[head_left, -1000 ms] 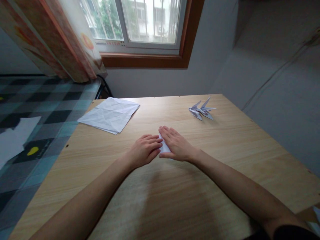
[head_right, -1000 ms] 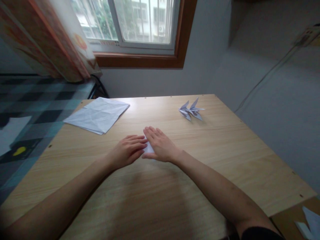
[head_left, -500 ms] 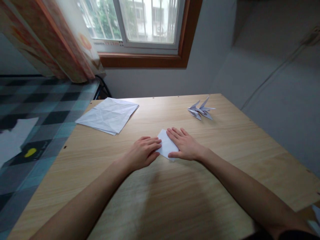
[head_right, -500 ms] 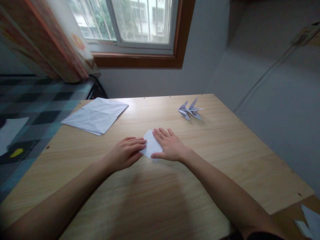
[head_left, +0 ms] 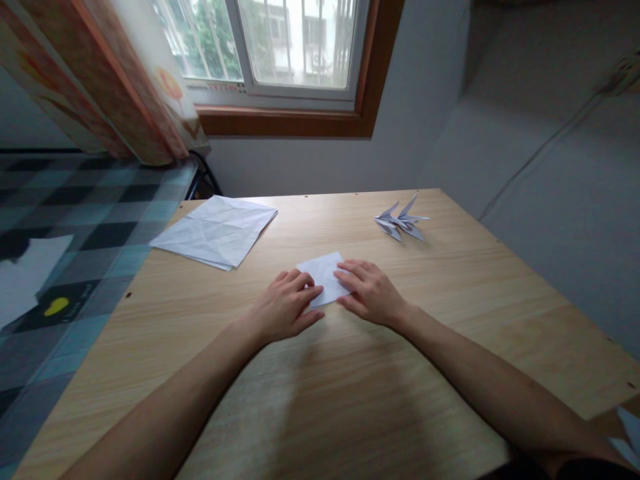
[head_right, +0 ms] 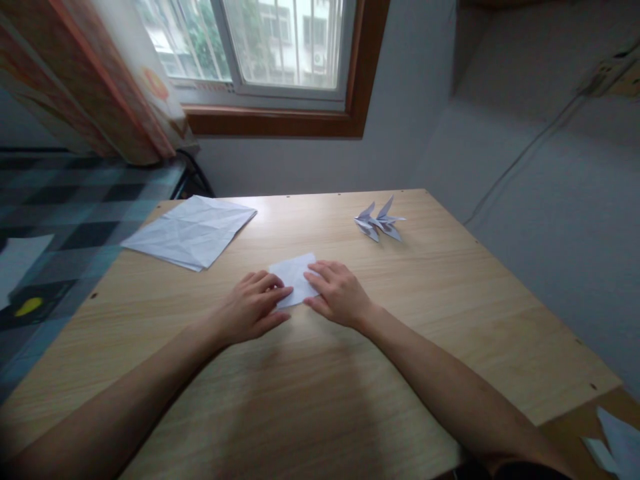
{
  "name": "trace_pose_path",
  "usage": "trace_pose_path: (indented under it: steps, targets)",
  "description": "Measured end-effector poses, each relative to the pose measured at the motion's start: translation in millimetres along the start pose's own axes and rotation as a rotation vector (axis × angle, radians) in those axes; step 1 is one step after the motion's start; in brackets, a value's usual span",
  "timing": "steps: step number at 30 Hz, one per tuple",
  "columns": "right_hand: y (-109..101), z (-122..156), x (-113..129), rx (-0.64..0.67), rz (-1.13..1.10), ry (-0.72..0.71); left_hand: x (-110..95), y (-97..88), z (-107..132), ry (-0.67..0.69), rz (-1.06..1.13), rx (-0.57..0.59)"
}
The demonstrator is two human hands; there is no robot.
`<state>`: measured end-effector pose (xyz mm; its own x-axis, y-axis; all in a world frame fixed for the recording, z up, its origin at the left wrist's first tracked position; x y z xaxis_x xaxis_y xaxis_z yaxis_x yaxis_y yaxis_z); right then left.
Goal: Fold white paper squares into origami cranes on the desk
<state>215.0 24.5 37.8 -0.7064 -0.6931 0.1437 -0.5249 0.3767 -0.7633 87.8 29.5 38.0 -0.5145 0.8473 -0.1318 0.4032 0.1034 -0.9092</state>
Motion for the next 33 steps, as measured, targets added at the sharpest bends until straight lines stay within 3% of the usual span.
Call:
trace_pose_path:
  steps: [4,10,23,33]
  targets:
    - [5,0,20,0.007,-0.106,-0.139,-6,0.3,1,0.047,0.081,-0.007]
    - [2,3,16,-0.008,-0.197,-0.185,2,-1.3,2,-0.010,0.201,-0.065]
    - [5,1,16,0.017,-0.229,-0.128,4,-5.8,0,-0.016,0.224,-0.123]
    - [5,-2,-2,0.015,-0.144,0.071,6,-9.4,-3,-0.076,0.207,-0.157]
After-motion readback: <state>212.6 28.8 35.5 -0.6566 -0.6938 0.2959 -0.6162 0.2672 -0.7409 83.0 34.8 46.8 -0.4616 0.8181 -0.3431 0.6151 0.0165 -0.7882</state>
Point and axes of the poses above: each hand's wrist, its own z-axis away from the middle knuckle, its own y-axis out of the palm, x = y × z, the point moved 9 cm from there along -z, towards the middle knuckle, and after that the axes turned 9 degrees about -x, right-handed, at the moved point
